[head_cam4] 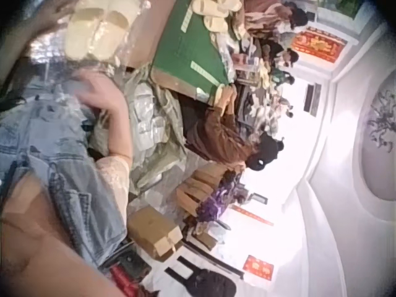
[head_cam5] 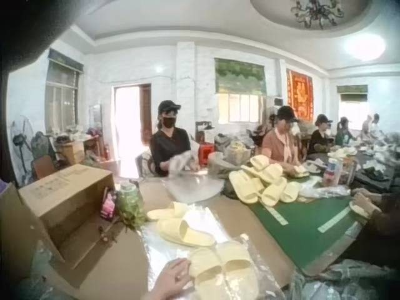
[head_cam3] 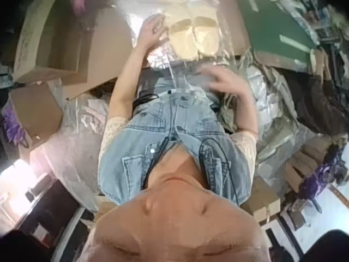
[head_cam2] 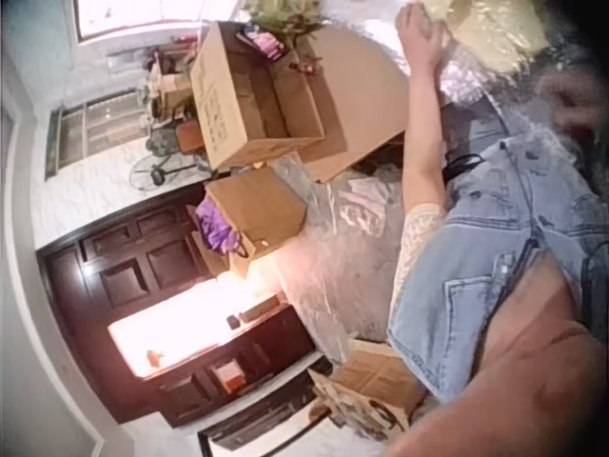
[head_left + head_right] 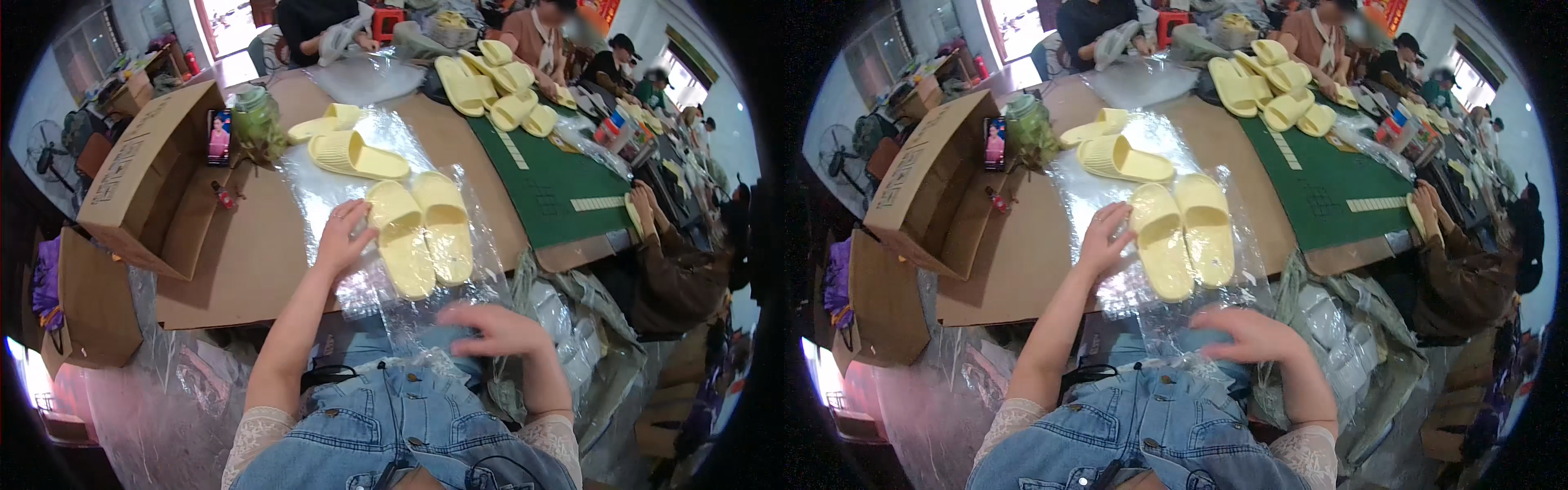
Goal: The person packs pairs of plastic slippers into clear plastic bags. They pick up slippers of various colors, including yellow, white, and black, from a table, place them into bags, and then put the packaged pairs into a large green sack. The process is repetitive and involves handling multiple pairs of slippers.
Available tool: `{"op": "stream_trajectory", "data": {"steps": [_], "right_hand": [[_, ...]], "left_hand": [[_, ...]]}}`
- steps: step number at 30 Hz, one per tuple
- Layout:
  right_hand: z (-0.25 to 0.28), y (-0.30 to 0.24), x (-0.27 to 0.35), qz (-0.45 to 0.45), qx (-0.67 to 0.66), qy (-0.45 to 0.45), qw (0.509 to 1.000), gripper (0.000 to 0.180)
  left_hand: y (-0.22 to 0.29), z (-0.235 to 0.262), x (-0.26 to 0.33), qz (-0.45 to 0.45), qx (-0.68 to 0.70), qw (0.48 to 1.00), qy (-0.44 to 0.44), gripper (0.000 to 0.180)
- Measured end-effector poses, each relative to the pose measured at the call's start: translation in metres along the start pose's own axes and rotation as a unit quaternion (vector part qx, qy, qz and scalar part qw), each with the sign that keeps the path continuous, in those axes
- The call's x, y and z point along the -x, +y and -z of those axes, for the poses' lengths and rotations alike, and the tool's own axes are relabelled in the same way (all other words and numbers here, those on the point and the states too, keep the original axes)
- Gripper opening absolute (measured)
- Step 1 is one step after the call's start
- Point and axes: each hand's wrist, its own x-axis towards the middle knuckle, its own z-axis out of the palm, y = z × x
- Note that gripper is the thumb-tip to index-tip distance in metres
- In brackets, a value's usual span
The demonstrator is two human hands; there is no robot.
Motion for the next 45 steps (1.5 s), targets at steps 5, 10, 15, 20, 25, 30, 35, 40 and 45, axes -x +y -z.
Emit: {"op": "stream_trajectory", "data": {"steps": [5,10,15,20,25,30,35,40,45], "right_hand": [[0.034,-0.047,0.021,0.059,-0.148,0.084,0.984,0.016],[0.041,0.016,-0.062,-0.110,0.070,0.323,0.937,0.036],[0.017,0.045,-0.138,-0.215,0.286,0.271,0.893,0.043],[-0.019,0.106,-0.180,-0.158,0.272,0.387,0.867,0.033],[-0.013,0.099,-0.171,-0.118,0.229,0.388,0.885,0.025],[-0.018,0.104,-0.113,-0.109,0.191,0.396,0.892,0.023],[-0.011,0.096,-0.001,-0.163,0.172,0.380,0.894,0.026],[0.040,0.055,0.145,-0.322,0.210,0.430,0.817,0.027],[0.044,0.077,0.289,-0.551,0.266,0.324,0.721,0.031]], "left_hand": [[0.002,0.001,-0.002,-0.018,-0.012,1.000,0.000,0.052],[-0.002,-0.003,-0.002,-0.028,-0.022,0.999,0.009,0.053],[-0.001,-0.001,-0.003,-0.034,-0.026,0.999,-0.002,0.053],[0.008,0.000,-0.003,-0.026,-0.001,1.000,-0.007,0.054],[0.003,-0.002,0.000,-0.013,-0.026,0.999,0.022,0.054],[0.009,-0.009,-0.002,0.121,0.069,0.990,0.016,0.047],[-0.022,-0.009,0.004,0.054,-0.008,0.998,0.006,0.046],[-0.009,-0.006,-0.001,0.064,-0.010,0.998,-0.012,0.043],[-0.012,-0.013,-0.001,0.076,0.003,0.997,-0.018,0.042]]}}
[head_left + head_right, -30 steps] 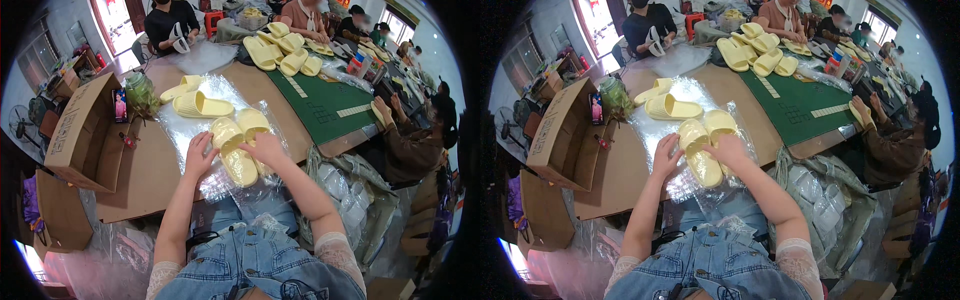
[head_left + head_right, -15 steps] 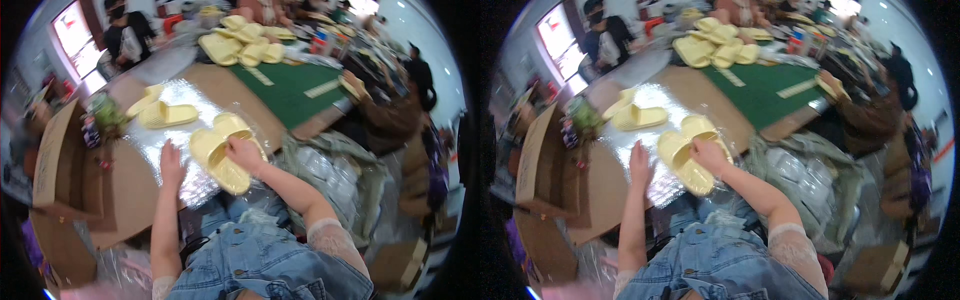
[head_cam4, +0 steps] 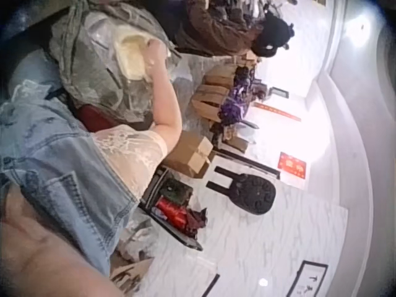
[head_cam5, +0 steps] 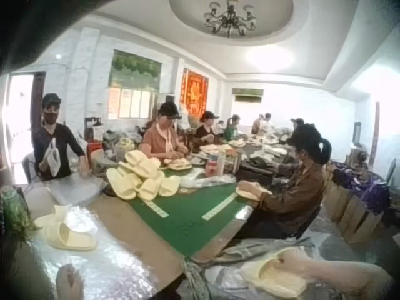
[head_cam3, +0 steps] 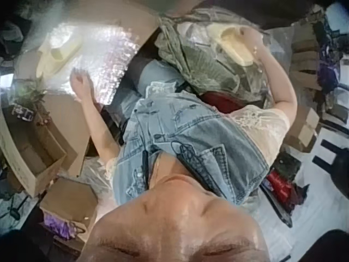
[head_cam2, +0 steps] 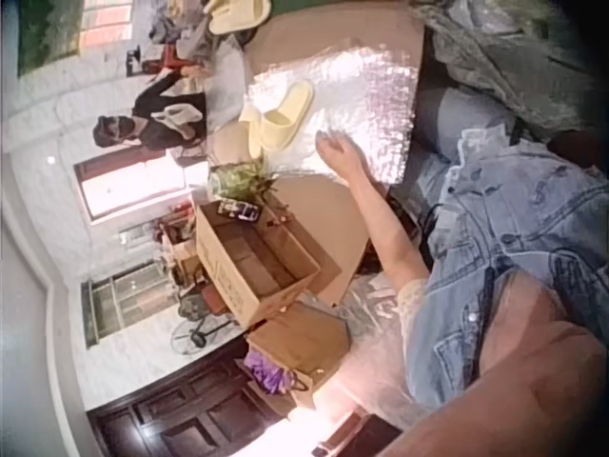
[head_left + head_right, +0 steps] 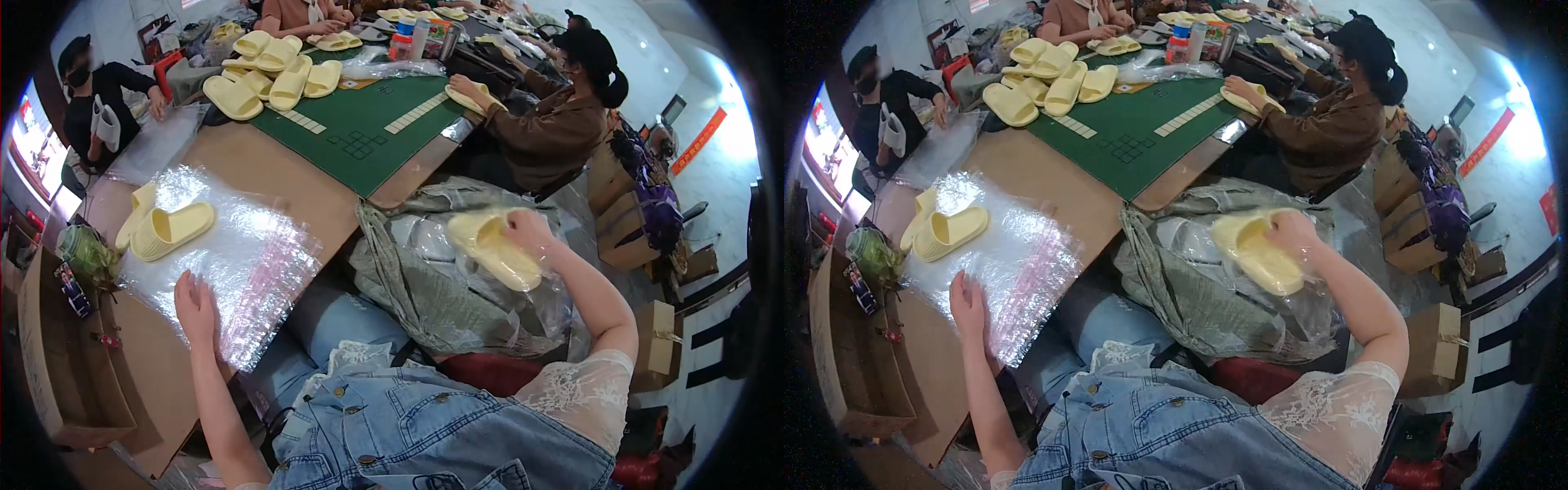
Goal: The person packs pairs of plastic slippers into clear plastic bags. They pick up slippers of various colors, including yellow, white, and black, from a table, place them into bags, and then put the packaged pairs into a large green sack. The process is repetitive and involves handling multiple pairs of slippers.
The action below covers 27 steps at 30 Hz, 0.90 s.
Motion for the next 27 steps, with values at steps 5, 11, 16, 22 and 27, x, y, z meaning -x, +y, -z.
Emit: {"op": "stream_trajectory", "data": {"steps": [5,11,16,22,27], "right_hand": [[-0.065,0.030,-0.021,-0.069,-0.001,-0.010,0.998,0.031],[-0.160,0.028,-0.133,-0.071,0.080,0.105,0.989,0.027],[-0.206,0.015,-0.205,-0.222,0.021,0.118,0.968,0.025],[-0.287,0.027,-0.212,0.087,0.088,0.198,0.972,0.037],[-0.211,0.002,-0.162,0.017,-0.019,-0.013,1.000,0.047]], "left_hand": [[0.013,0.003,0.001,0.013,-0.008,1.000,0.002,0.042],[0.006,0.004,0.002,-0.005,-0.031,0.999,0.012,0.042],[0.017,0.013,0.003,0.015,-0.040,0.999,0.000,0.042],[-0.007,-0.006,0.005,0.021,-0.016,0.999,0.025,0.043],[0.010,0.002,0.002,-0.022,-0.037,0.999,0.026,0.041]]}}
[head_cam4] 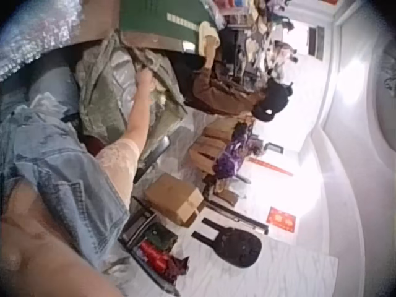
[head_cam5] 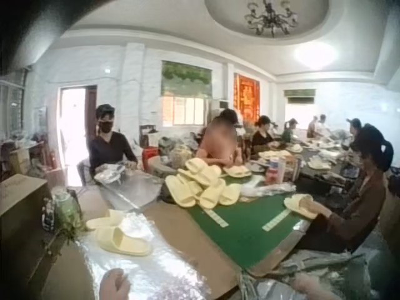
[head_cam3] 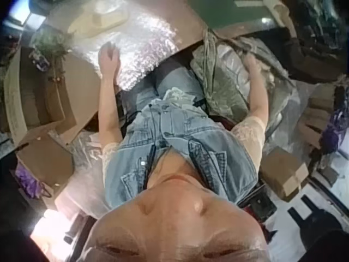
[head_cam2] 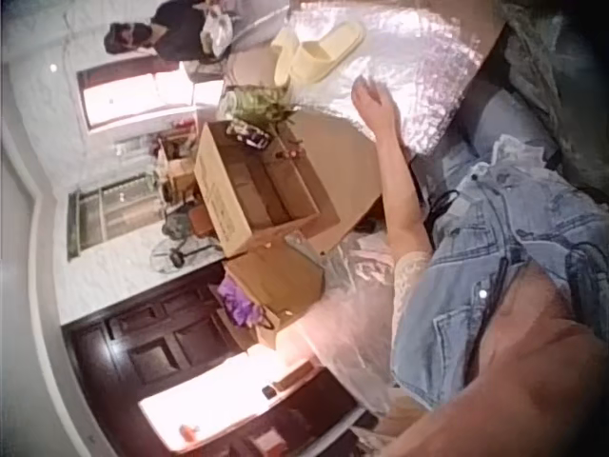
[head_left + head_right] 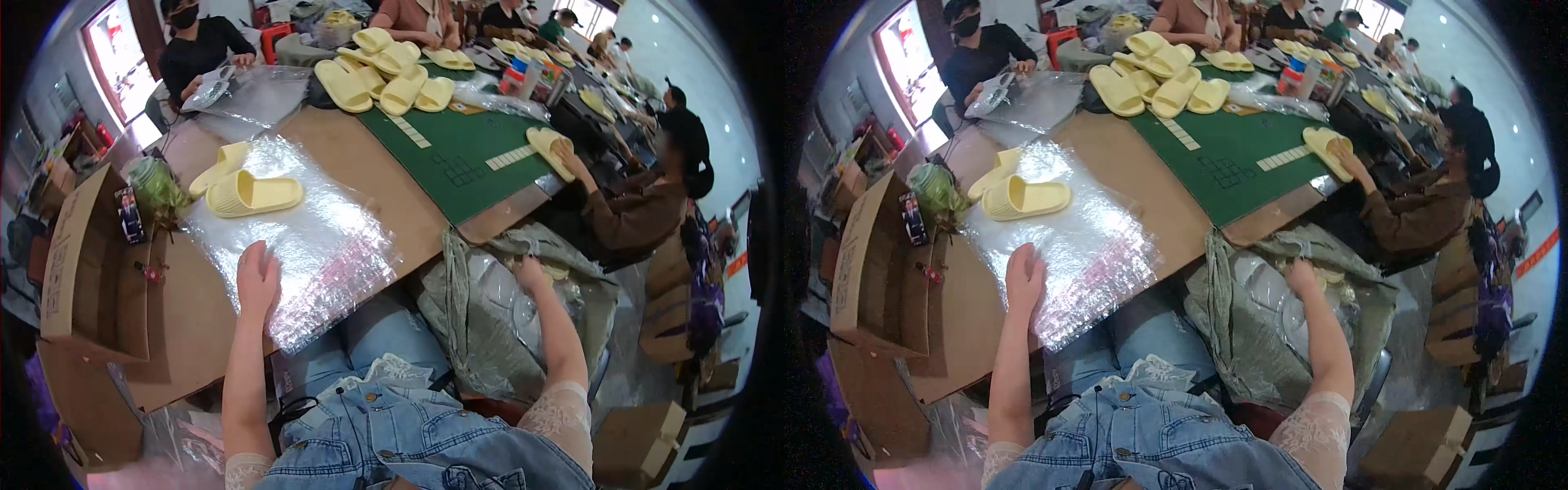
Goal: The person packs pairs of plastic slippers into clear plastic bags. They pick up slippers of various colors, including yellow, white, and black, from a table, place them into bags, and then put the packaged pairs into a large green sack. The process is repetitive and involves handling multiple pairs of slippers.
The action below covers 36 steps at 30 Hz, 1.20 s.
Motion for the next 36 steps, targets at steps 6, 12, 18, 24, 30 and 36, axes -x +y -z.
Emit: {"op": "stream_trajectory", "data": {"steps": [6,12,18,24,30,36], "right_hand": [[0.116,-0.078,0.047,0.114,-0.070,-0.131,0.982,0.044],[0.158,-0.181,0.061,0.161,-0.292,0.032,0.942,0.024],[0.117,-0.186,-0.018,0.196,-0.133,0.354,0.905,0.032],[0.111,-0.152,-0.128,0.093,-0.181,0.295,0.934,0.038],[0.105,-0.169,-0.139,0.055,-0.194,0.225,0.953,0.062],[0.103,-0.214,-0.103,0.112,0.047,0.226,0.966,0.023]], "left_hand": [[-0.004,-0.001,-0.001,-0.017,0.001,1.000,0.002,0.041],[-0.005,0.003,0.002,-0.001,-0.002,1.000,0.002,0.041],[-0.009,0.002,0.001,-0.013,-0.010,1.000,0.004,0.042],[-0.003,0.002,0.004,0.010,-0.011,1.000,0.016,0.042],[0.005,0.008,0.004,0.003,-0.006,1.000,0.011,0.040],[0.003,0.003,0.001,-0.021,-0.004,1.000,0.011,0.038]]}}
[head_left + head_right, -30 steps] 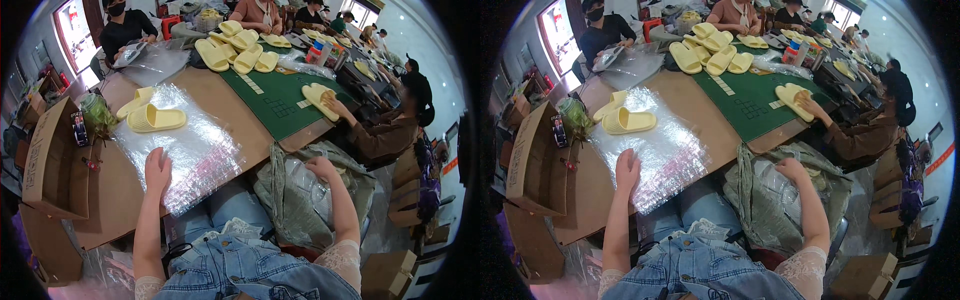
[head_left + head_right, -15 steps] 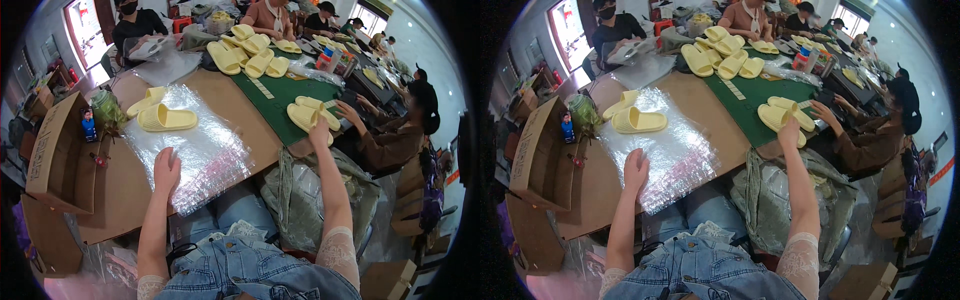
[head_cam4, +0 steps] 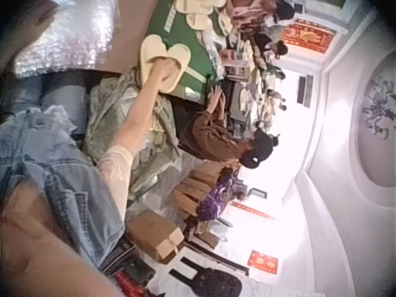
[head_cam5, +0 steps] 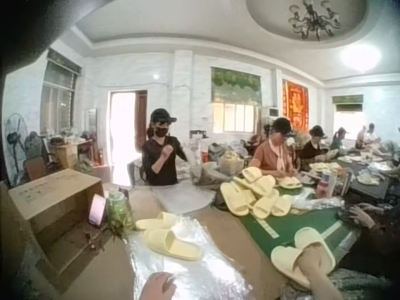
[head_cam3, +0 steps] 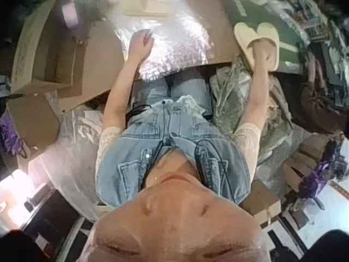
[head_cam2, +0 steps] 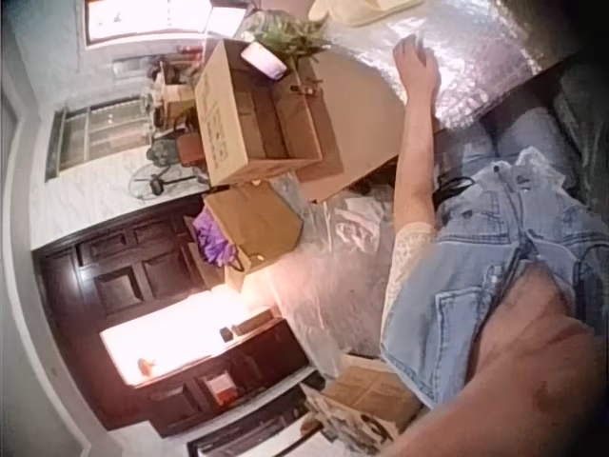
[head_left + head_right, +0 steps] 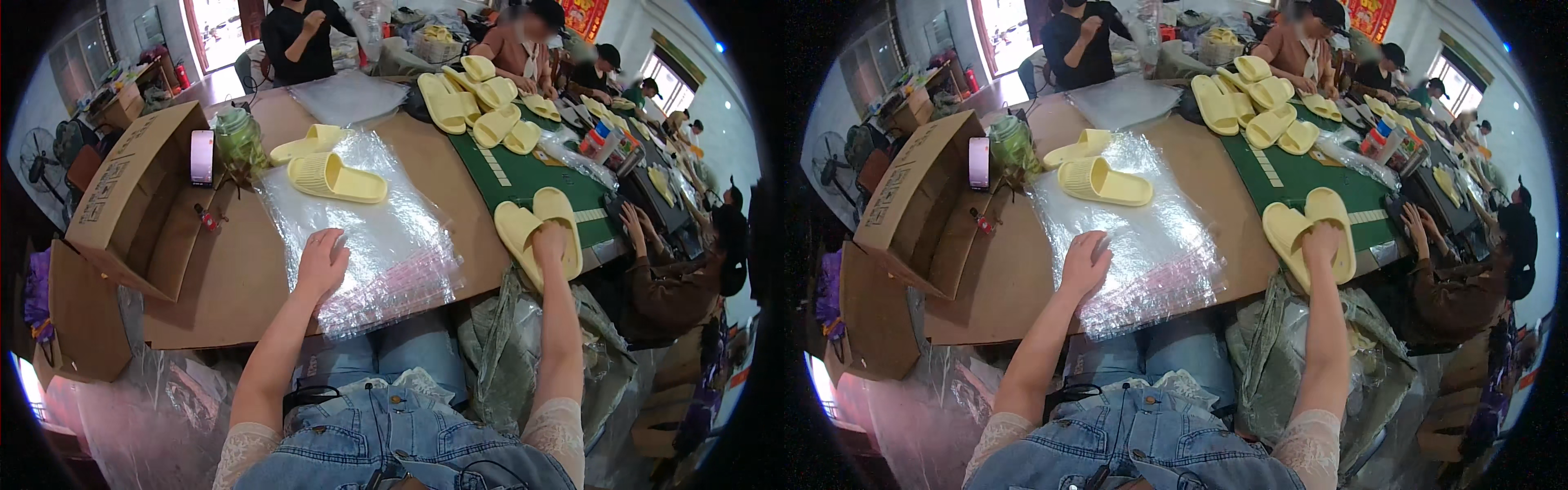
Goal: The person packs pairs of plastic slippers into clear plastic bags. They pick up slippers of various colors, including yellow, white, and black, from a table, place them into bags, and then put the packaged pairs into a large green sack. The process is repetitive and involves handling multiple pairs of slippers.
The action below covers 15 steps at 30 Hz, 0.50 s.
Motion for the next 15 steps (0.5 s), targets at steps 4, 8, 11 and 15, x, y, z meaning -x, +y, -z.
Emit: {"op": "stream_trajectory", "data": {"steps": [4,8,11,15], "right_hand": [[0.061,-0.074,0.033,0.050,-0.218,0.028,0.974,0.025],[0.063,-0.091,0.034,0.103,-0.322,0.106,0.935,0.037],[0.097,-0.147,0.057,0.088,-0.403,0.060,0.909,0.040],[0.123,-0.215,0.092,0.136,-0.391,-0.033,0.910,0.041]], "left_hand": [[0.001,0.004,0.003,0.008,-0.007,1.000,0.006,0.037],[0.005,0.002,0.000,0.001,-0.001,1.000,-0.002,0.036],[0.004,0.004,0.001,0.006,-0.012,1.000,-0.003,0.035],[-0.002,0.003,0.003,0.008,-0.023,1.000,-0.004,0.034]]}}
